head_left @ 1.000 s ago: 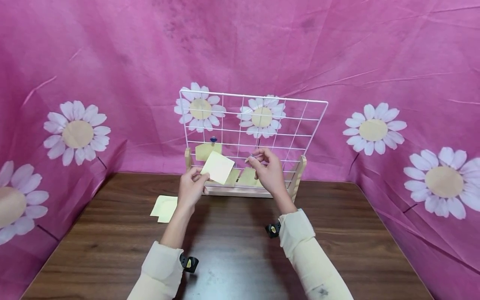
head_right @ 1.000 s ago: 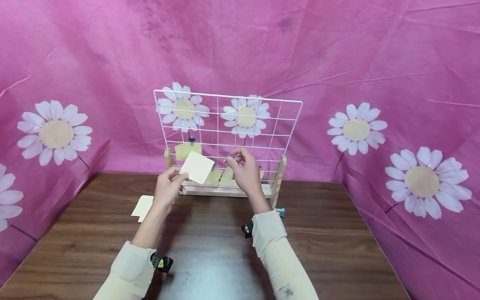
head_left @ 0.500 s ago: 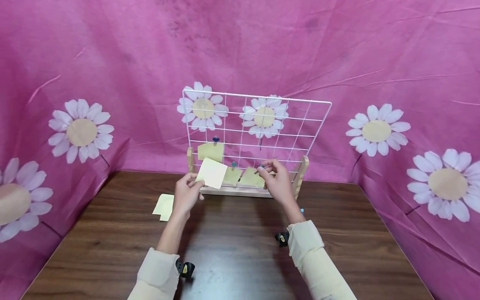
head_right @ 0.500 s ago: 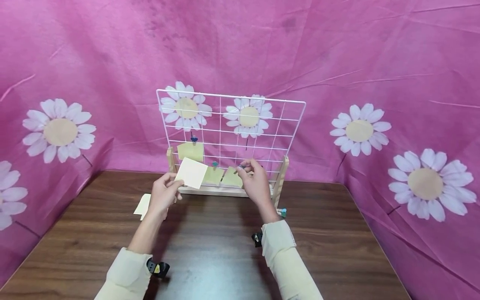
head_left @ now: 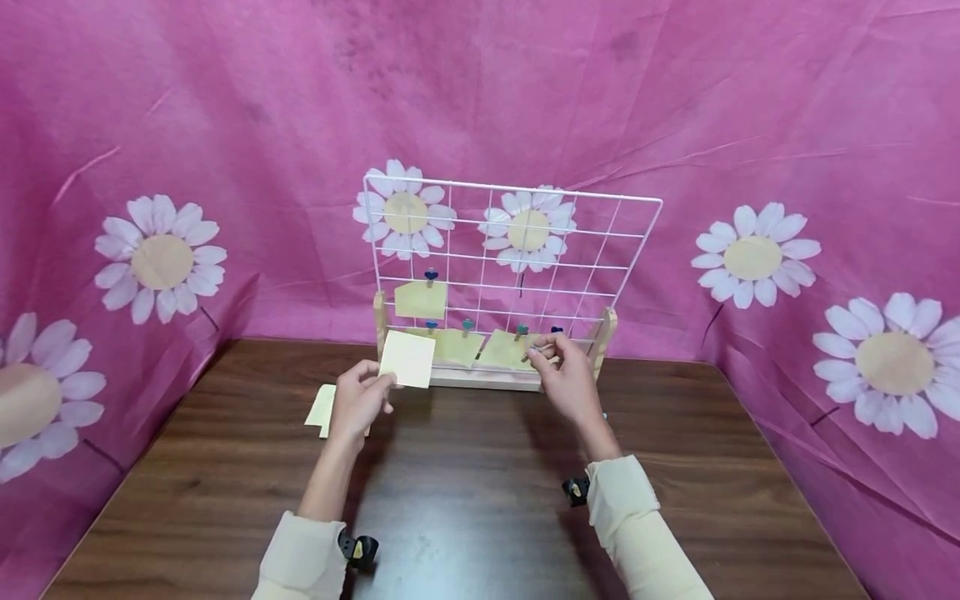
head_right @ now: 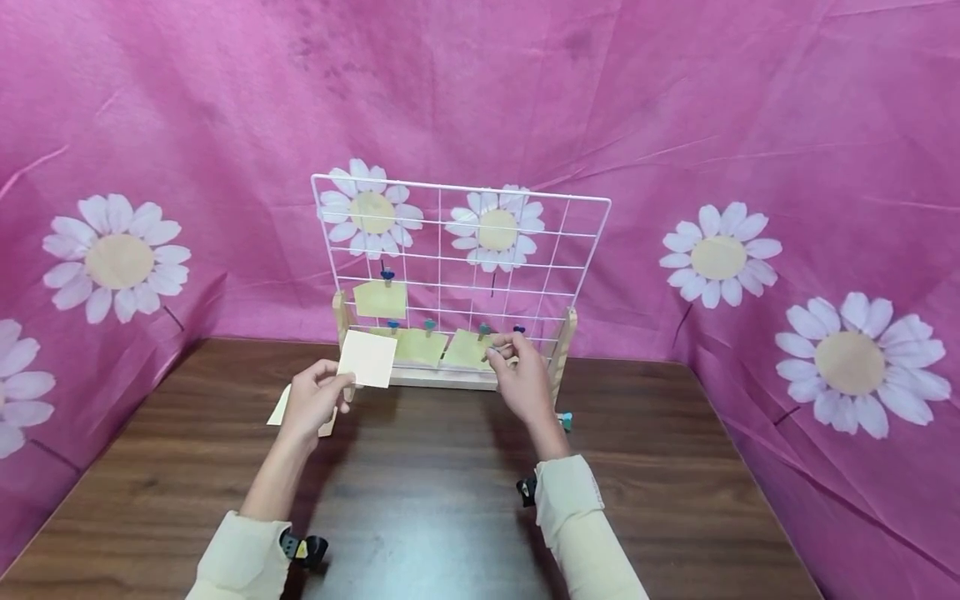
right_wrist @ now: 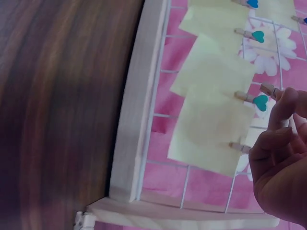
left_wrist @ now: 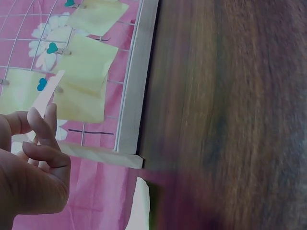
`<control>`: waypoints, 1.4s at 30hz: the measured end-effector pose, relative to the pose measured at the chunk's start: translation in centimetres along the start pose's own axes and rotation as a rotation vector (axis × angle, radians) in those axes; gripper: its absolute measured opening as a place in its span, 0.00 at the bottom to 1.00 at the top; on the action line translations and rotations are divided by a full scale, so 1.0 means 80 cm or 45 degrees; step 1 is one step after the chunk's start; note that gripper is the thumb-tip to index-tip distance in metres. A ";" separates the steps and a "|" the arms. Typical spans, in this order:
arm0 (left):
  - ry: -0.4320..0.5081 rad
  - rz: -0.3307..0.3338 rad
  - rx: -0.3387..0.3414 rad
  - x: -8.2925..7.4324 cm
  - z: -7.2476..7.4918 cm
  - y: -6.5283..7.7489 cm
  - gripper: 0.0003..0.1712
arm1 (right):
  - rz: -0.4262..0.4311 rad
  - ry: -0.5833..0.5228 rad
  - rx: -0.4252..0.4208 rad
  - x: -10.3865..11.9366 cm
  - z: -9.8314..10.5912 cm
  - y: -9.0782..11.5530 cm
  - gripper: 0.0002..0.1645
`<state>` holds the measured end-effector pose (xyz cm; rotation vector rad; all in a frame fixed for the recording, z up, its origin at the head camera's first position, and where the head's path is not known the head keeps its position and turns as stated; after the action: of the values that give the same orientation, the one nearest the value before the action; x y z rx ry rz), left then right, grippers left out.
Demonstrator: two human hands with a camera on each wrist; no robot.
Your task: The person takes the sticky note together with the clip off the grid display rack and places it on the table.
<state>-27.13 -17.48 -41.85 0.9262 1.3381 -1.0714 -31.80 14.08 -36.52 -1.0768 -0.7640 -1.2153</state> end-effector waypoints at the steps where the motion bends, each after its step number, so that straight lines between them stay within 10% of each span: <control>1: -0.003 0.003 0.002 0.001 0.000 0.000 0.09 | 0.005 0.012 -0.008 -0.002 0.003 0.002 0.08; 42: -0.245 0.114 -0.007 0.060 0.020 0.009 0.08 | -0.193 0.190 -0.130 -0.097 0.059 0.040 0.08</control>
<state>-26.25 -19.09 -46.64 0.8485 1.1308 -1.0591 -30.01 21.24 -42.76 -1.0122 -0.6836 -1.4596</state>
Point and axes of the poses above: each hand's wrist, its own y-axis away from the middle knuckle, its own z-axis out of the back of the hand, x = y × z, the point moved 8 cm from there along -y, towards the middle knuckle, and after that the axes turned 7 degrees about -z, right-handed, at the moved point
